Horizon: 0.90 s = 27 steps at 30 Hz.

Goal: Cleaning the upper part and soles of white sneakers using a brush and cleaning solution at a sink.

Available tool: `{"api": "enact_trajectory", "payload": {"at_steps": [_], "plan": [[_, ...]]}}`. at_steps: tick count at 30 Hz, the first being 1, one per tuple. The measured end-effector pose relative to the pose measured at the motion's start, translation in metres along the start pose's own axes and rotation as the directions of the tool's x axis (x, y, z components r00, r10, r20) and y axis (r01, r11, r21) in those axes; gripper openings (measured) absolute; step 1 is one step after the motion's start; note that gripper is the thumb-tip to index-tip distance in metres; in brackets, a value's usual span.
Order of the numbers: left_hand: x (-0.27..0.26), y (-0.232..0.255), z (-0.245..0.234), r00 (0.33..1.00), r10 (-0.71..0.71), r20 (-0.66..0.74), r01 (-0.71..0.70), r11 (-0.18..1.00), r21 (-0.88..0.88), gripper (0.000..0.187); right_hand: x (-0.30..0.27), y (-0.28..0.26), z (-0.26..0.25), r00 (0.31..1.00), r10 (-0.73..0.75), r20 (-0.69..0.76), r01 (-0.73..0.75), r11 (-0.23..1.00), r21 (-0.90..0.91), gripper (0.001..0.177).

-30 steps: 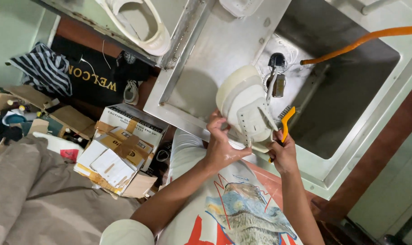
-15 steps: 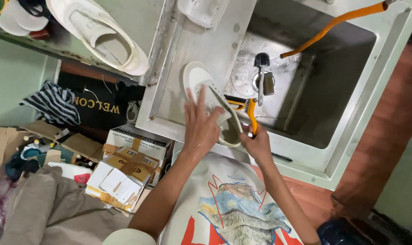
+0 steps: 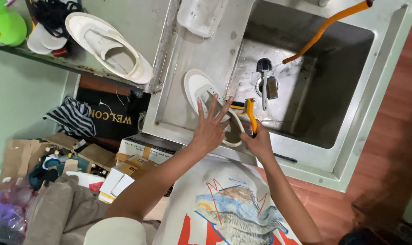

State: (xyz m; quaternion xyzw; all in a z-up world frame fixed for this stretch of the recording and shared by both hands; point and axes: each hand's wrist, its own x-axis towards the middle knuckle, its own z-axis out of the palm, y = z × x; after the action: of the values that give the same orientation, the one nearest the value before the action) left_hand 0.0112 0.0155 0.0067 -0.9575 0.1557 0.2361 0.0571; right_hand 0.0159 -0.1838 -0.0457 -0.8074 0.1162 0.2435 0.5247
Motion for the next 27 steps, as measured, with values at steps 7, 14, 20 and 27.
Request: {"api": "enact_trajectory", "payload": {"at_steps": [7, 14, 20, 27], "plan": [[0.005, 0.003, 0.000, 0.999, -0.004, -0.042, 0.005, 1.000, 0.028, 0.045, -0.001, 0.007, 0.003, 1.000, -0.015, -0.018, 0.015, 0.999, -0.036, 0.028], [0.010, -0.003, 0.015, 0.989, 0.066, -0.135, -0.073, 0.996, -0.050, 0.043, -0.002, 0.010, 0.004, 1.000, -0.010, -0.005, 0.010, 1.000, 0.000, 0.027], [0.001, -0.009, 0.011, 0.974, 0.119, -0.195, -0.133, 0.989, -0.062, 0.047, 0.001, 0.004, 0.004, 1.000, -0.002, -0.001, 0.002, 1.000, 0.031, 0.030], [0.000, -0.007, 0.015, 0.982, 0.106, -0.157, -0.098, 0.994, 0.056, 0.047, -0.003, 0.006, 0.004, 1.000, -0.011, 0.004, 0.011, 0.998, 0.054, 0.027]]}}
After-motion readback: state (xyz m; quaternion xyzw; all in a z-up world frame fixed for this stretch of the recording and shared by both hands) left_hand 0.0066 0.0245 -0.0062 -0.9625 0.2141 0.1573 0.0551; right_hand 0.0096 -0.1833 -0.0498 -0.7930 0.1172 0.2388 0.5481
